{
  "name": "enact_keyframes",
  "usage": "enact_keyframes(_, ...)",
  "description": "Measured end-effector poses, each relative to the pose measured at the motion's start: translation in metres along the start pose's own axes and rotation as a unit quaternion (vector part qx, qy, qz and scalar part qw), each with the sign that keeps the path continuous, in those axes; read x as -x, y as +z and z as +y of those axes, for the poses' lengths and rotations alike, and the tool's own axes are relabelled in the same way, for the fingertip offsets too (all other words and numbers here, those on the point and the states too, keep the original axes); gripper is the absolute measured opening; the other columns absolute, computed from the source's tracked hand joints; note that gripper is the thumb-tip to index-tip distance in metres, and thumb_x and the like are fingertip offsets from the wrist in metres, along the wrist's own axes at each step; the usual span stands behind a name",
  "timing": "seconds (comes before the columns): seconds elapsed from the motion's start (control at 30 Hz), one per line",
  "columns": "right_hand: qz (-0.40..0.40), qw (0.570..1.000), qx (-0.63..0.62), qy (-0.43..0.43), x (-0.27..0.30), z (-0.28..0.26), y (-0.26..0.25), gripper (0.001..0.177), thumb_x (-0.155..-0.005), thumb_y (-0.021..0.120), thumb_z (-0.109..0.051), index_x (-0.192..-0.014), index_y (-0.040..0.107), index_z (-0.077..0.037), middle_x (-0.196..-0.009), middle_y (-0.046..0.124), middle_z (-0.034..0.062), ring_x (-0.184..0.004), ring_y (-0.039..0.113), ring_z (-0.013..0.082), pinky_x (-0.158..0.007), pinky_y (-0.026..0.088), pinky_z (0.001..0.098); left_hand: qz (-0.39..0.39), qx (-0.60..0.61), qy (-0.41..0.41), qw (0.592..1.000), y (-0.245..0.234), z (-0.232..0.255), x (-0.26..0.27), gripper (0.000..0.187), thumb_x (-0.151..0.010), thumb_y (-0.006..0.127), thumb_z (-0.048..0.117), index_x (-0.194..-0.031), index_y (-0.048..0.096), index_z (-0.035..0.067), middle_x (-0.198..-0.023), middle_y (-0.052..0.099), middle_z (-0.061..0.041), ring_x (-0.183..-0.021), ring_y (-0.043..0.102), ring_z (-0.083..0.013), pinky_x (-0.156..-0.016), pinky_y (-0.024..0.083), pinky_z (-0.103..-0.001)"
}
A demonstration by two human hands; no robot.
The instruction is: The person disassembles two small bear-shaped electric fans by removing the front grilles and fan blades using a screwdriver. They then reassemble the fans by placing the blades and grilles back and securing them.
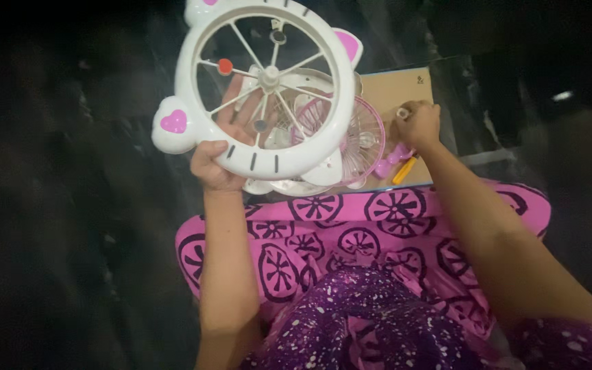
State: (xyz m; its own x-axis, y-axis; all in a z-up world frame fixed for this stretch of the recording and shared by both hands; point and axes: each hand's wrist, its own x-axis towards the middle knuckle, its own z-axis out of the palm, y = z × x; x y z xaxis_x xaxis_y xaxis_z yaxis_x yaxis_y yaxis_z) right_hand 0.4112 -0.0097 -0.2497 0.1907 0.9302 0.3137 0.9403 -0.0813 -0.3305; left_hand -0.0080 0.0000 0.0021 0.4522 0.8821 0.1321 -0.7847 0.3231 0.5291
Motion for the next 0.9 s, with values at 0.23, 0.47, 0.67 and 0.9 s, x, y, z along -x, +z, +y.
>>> enact_keyframes(0.23,-0.176,0.892,-0.364,0.202,-0.003,-0.044,-0.027,0.042,-0.104,0.067,-0.039,-0.112,0.071,0.002,-0.089,0.069,0.0082,-0.077,0.066,0.0198,-0.069,0.052,0.0367,-0.004,-0.033,0.046,0.998,-0.004,0.013,0.006,0.114,-0.067,0.063,0.023,-0.167,0.013,0.001,-0.165,0.027,-0.037,-0.158,0.030,-0.0458,-0.135,0.025,-0.054)
enact_keyframes(0.47,-0.251,0.769,-0.474,0.348,-0.001,-0.061,-0.067,0.028,-0.095,0.067,-0.033,-0.100,0.073,-0.006,-0.081,0.066,0.0023,-0.065,0.056,0.0133,-0.055,0.045,0.0308,-0.004,-0.002,0.052,0.999,-0.004,0.016,0.010,0.114,-0.067,0.063,0.022,-0.167,0.013,0.002,-0.165,0.027,-0.035,-0.158,0.029,-0.0436,-0.134,0.025,-0.052)
enact_keyframes(0.67,0.046,0.903,-0.417,0.092,-0.026,-0.071,-0.218,0.027,-0.117,0.063,-0.011,-0.093,0.054,-0.007,-0.086,0.053,-0.0007,-0.074,0.050,0.0046,-0.066,0.042,0.0235,-0.003,0.006,0.055,0.998,-0.007,0.016,0.011,0.113,-0.067,0.065,0.023,-0.166,0.016,0.000,-0.163,0.031,-0.035,-0.156,0.033,-0.0437,-0.132,0.029,-0.050)
enact_keyframes(0.9,0.273,0.906,-0.033,-0.323,-0.048,-0.202,-0.271,0.012,-0.100,0.072,0.005,-0.097,0.062,0.000,-0.089,0.062,0.0136,-0.077,0.064,0.0298,-0.064,0.050,0.0388,-0.032,-0.001,0.036,0.999,-0.003,0.000,0.004,0.110,-0.069,0.068,0.024,-0.166,0.023,-0.003,-0.159,0.039,-0.034,-0.146,0.044,-0.0419,-0.126,0.037,-0.051)
